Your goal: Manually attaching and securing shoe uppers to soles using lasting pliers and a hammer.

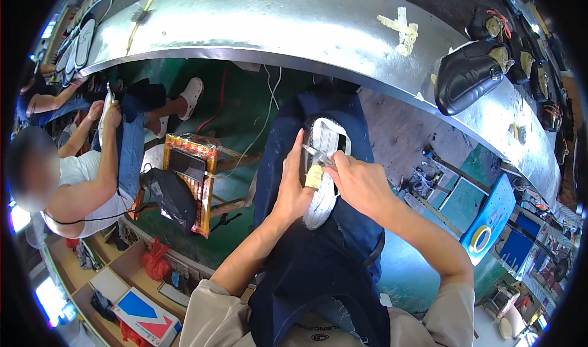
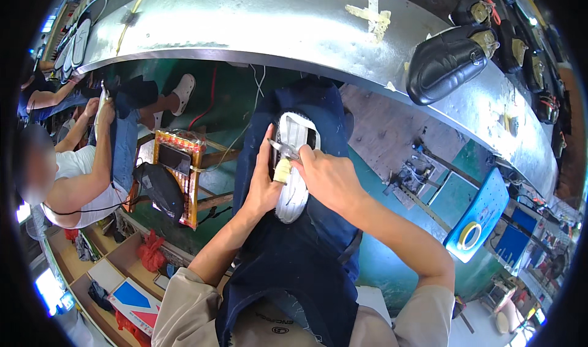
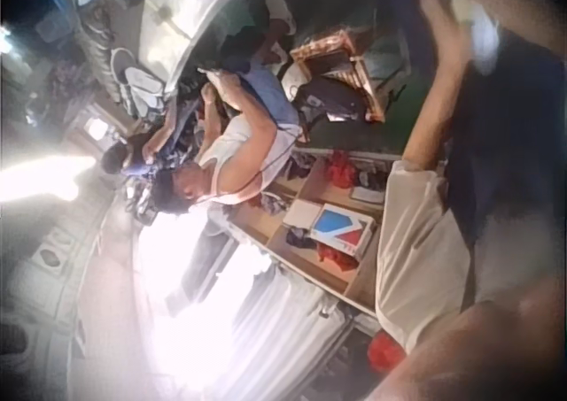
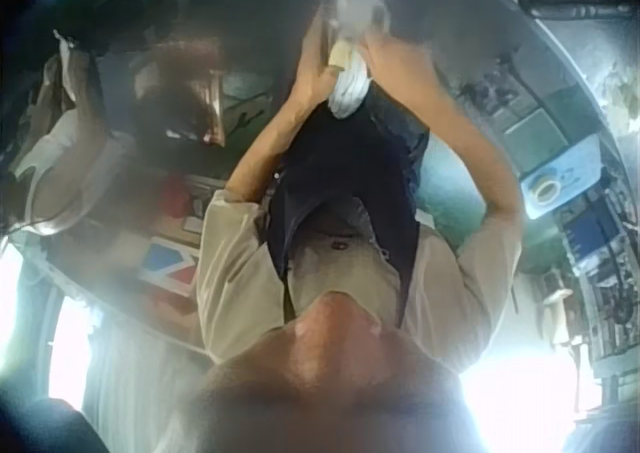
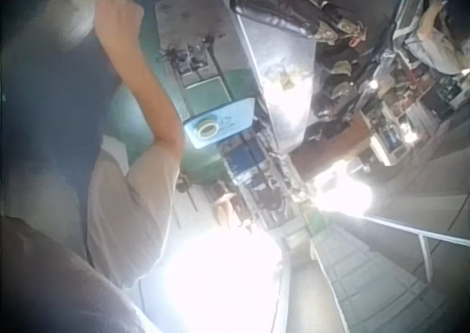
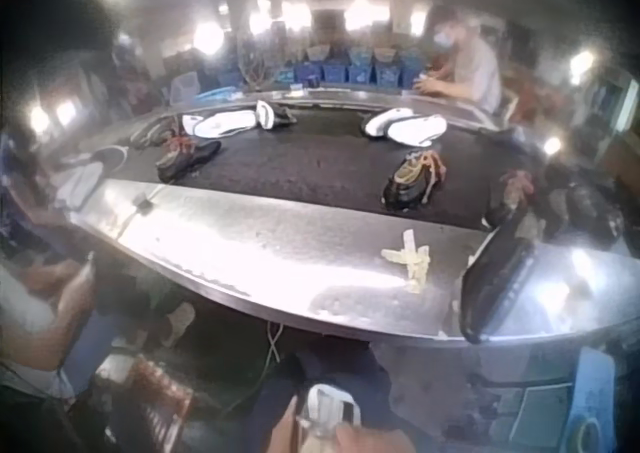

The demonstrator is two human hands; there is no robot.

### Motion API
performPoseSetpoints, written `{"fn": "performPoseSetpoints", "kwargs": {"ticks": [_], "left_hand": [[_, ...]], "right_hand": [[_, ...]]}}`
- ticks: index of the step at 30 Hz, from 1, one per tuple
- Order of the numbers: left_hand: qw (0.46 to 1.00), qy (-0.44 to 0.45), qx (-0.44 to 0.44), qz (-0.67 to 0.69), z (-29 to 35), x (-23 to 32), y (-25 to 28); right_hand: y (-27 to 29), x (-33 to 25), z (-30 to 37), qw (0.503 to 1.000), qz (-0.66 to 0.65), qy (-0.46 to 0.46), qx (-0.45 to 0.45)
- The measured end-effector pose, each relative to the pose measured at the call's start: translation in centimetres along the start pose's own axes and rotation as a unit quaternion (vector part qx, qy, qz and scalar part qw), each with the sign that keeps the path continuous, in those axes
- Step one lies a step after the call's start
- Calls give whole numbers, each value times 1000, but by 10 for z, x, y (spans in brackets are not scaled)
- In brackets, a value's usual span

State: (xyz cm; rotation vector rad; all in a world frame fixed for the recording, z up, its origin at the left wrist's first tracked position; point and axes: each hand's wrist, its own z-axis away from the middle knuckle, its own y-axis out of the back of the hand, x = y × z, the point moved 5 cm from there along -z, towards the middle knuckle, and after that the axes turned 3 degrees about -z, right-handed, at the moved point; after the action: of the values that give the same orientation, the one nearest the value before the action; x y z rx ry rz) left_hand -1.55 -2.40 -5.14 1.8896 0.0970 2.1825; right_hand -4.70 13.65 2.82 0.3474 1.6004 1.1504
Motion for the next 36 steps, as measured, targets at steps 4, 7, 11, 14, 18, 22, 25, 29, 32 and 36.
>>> {"fn": "performPoseSetpoints", "kwargs": {"ticks": [4, 7, 11, 14, 18, 22, 25, 29, 32, 36], "left_hand": [[992, 27, -19, 121, -1, -7, 4], [998, -34, -18, 53, -8, 30, 9], [921, -352, -137, -96, 20, 122, 24], [981, -162, 102, 44, 14, 98, 28], [923, 291, 1, 250, 8, -22, -12], [910, 232, -16, 344, 2, -19, -15], [951, 158, -31, 264, -1, -14, -15], [976, 100, -62, 185, 2, -2, -9], [980, 79, -63, 173, 8, 1, -5], [982, 50, -69, 170, 7, 11, -6]], "right_hand": [[13, 6, 32, 981, -135, -134, -45], [17, 51, 66, 809, -457, -354, -110], [11, 35, 88, 643, -657, -389, -55], [38, 30, 70, 772, -550, -319, 6], [30, 46, 72, 830, -476, -284, -57], [10, 32, 82, 775, -492, -307, -250], [0, 13, 59, 737, -557, -282, -257], [35, -33, 22, 988, -138, 43, -58], [41, -26, 30, 961, -158, -49, -223], [11, 27, 41, 838, -421, -212, -275]]}}
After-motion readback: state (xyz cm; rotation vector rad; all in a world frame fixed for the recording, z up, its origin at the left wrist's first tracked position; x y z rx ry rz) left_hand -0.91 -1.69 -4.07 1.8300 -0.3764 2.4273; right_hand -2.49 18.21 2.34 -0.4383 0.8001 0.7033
